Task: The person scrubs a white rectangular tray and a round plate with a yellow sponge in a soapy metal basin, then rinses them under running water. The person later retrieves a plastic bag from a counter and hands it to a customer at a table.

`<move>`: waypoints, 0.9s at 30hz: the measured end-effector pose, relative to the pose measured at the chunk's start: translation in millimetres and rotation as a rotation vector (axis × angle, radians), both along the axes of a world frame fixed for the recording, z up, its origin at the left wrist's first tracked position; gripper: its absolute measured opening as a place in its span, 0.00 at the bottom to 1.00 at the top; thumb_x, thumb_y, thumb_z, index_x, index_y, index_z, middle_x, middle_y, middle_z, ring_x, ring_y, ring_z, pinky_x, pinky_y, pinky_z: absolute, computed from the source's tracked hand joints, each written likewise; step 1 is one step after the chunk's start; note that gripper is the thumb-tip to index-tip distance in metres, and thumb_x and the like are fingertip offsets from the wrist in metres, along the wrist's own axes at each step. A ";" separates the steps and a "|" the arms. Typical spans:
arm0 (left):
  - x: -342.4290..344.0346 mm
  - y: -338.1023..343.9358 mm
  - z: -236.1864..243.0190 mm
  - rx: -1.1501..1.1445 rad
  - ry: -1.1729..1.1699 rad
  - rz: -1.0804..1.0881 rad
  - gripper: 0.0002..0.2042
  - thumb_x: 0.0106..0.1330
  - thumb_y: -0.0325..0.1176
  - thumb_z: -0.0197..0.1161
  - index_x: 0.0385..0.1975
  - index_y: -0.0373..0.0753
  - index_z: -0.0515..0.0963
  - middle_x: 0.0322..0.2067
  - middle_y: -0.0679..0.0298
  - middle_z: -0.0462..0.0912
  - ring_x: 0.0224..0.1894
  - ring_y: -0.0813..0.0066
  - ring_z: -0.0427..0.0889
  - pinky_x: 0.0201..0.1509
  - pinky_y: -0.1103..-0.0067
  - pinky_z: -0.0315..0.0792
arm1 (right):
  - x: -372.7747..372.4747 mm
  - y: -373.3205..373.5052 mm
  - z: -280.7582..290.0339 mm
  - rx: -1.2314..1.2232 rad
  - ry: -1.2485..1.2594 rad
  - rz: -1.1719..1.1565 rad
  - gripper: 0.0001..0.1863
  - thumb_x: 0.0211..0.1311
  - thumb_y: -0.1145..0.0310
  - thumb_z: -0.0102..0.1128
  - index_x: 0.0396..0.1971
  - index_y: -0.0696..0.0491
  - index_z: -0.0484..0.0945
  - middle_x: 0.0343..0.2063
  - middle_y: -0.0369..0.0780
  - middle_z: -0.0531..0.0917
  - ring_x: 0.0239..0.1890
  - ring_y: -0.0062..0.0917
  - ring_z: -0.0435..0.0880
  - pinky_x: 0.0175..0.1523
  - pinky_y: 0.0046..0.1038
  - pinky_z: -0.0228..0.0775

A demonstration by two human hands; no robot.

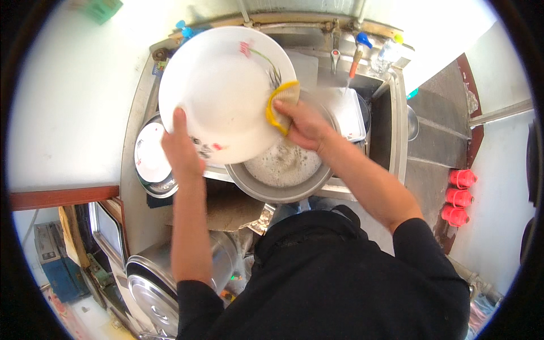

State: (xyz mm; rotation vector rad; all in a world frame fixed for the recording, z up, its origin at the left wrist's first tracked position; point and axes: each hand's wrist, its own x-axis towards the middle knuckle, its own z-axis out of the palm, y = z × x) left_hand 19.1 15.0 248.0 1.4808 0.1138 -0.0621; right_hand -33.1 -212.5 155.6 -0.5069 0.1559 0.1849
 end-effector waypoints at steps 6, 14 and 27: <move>-30.2 -16.3 -20.5 -0.264 -0.062 -0.090 0.28 0.73 0.36 0.55 0.67 0.27 0.58 0.64 0.52 0.68 0.67 0.61 0.67 0.67 0.68 0.69 | 4.8 -21.0 9.7 -0.141 -0.096 0.125 0.20 0.70 0.67 0.58 0.58 0.56 0.71 0.54 0.43 0.80 0.57 0.30 0.79 0.66 0.35 0.70; -32.7 -53.2 -30.3 -0.368 -0.208 0.075 0.29 0.73 0.36 0.56 0.70 0.33 0.56 0.66 0.52 0.66 0.65 0.58 0.70 0.66 0.66 0.70 | -2.0 31.9 16.2 0.229 -0.082 -0.048 0.21 0.69 0.72 0.58 0.60 0.56 0.69 0.56 0.41 0.78 0.58 0.30 0.78 0.68 0.36 0.68; -27.1 15.1 -46.8 -0.416 0.084 -0.146 0.25 0.73 0.32 0.54 0.67 0.34 0.61 0.62 0.55 0.71 0.63 0.61 0.71 0.68 0.66 0.67 | -4.1 -24.5 10.4 -0.232 -0.044 0.353 0.21 0.70 0.69 0.57 0.61 0.57 0.69 0.57 0.41 0.77 0.60 0.29 0.76 0.67 0.34 0.68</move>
